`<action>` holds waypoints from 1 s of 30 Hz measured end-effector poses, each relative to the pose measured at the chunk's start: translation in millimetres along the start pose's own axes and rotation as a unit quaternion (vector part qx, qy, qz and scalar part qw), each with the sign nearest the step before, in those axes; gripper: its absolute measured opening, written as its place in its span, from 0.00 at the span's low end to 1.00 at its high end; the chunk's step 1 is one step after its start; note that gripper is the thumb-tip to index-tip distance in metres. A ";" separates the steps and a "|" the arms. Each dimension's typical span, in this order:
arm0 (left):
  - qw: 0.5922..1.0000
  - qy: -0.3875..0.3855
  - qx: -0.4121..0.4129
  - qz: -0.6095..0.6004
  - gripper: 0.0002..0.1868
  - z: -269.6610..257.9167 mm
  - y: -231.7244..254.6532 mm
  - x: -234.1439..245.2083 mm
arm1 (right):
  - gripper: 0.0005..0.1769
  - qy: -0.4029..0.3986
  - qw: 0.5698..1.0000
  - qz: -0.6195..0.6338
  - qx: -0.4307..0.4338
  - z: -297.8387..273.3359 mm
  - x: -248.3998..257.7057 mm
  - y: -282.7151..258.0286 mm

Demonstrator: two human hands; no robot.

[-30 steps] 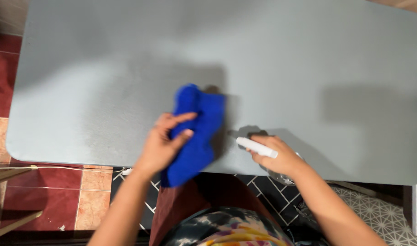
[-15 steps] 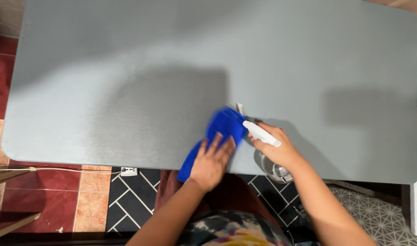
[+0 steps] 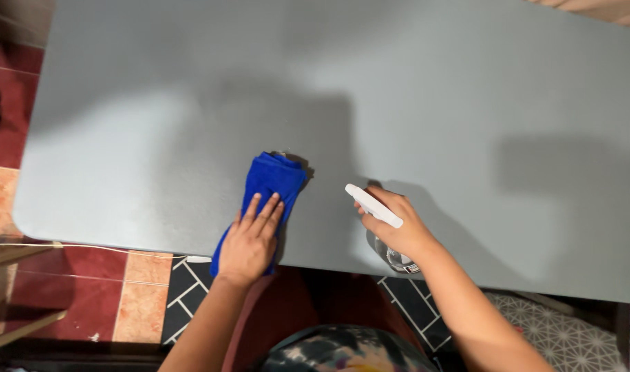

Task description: The person sprays cleaning liquid onto a gray desk mat and wipes the surface with a blue cloth, moving around the desk. They then place a label printer, a closed laptop, and a plastic box of cables and chargers onto the cleaned desk, arranging the items to set up the workstation.

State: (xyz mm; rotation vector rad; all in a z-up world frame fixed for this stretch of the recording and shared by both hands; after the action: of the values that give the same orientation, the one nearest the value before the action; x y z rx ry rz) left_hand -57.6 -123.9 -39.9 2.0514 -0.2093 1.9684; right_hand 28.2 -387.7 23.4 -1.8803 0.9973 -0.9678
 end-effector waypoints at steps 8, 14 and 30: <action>0.935 0.037 -0.348 -0.052 0.30 16.0 39.5 -13.4 | 0.13 0.051 0.998 0.021 -0.002 55.9 -19.8 -31.9; 0.950 -0.009 -0.308 -0.042 0.31 94.8 -42.7 -8.0 | 0.17 0.108 0.993 0.036 0.022 114.7 -20.4 -69.9; 0.974 -0.011 -0.228 0.009 0.36 398.0 -185.7 -8.3 | 0.17 0.204 0.977 0.034 -0.050 203.6 -14.1 -121.0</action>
State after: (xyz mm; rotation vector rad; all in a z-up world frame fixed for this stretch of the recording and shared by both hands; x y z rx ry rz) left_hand 376.8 -70.4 -77.8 1.7740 -0.6237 1.7084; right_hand 234.2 -271.7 43.8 -1.7487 1.3627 -1.3162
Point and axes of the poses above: each hand's wrist, its own z-axis towards the middle knuckle, its own x-axis out of the back of the hand, y = z × x, the point moved 4 cm from there along z, towards the middle knuckle, and after that the axes turned 12 degrees about z, right-handed, at the moved point
